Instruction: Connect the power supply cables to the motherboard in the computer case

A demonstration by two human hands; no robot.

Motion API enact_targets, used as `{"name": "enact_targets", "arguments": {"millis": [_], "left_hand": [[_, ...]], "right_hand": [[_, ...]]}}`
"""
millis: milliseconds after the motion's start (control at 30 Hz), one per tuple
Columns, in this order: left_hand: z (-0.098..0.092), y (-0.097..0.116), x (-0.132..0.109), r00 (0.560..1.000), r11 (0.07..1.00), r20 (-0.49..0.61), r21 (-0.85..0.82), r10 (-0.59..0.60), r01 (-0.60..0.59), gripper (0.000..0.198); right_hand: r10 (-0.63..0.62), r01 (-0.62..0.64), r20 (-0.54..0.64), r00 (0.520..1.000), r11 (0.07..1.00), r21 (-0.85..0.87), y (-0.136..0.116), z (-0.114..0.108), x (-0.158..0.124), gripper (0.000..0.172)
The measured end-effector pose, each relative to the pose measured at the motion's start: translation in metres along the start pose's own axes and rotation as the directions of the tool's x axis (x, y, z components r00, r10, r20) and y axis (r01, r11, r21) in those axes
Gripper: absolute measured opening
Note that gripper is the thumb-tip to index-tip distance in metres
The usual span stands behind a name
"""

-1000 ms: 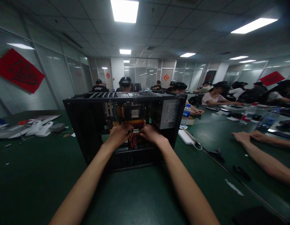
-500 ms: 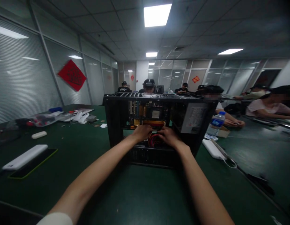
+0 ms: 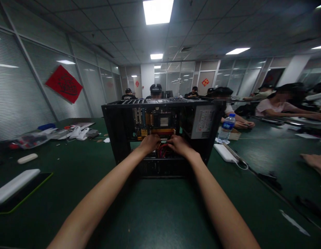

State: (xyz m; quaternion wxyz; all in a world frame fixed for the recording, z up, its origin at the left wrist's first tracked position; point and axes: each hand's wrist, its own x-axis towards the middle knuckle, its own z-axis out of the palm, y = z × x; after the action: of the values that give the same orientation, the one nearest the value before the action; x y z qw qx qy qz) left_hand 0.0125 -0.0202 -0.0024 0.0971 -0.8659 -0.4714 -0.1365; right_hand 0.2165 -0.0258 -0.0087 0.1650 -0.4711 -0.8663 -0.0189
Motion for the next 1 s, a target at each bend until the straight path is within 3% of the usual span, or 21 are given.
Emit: {"name": "enact_targets", "arguments": {"millis": [433, 800, 1000], "left_hand": [[0.000, -0.001, -0.001, 0.998, 0.997, -0.006, -0.020, -0.068, 0.068, 0.026], [0.003, 0.001, 0.004, 0.999, 0.996, -0.012, 0.066, -0.053, 0.053, 0.029], [0.004, 0.001, 0.007, 0.995, 0.990, 0.041, 0.109, -0.089, 0.084, 0.031]], "right_hand": [[-0.012, 0.012, -0.008, 1.000, 0.997, -0.077, 0.004, 0.001, -0.001, 0.031], [-0.029, 0.033, 0.021, 0.999, 0.965, -0.259, -0.013, -0.010, 0.000, 0.031], [-0.159, 0.180, 0.085, 0.984, 0.883, -0.434, -0.012, -0.011, 0.014, 0.029]]}}
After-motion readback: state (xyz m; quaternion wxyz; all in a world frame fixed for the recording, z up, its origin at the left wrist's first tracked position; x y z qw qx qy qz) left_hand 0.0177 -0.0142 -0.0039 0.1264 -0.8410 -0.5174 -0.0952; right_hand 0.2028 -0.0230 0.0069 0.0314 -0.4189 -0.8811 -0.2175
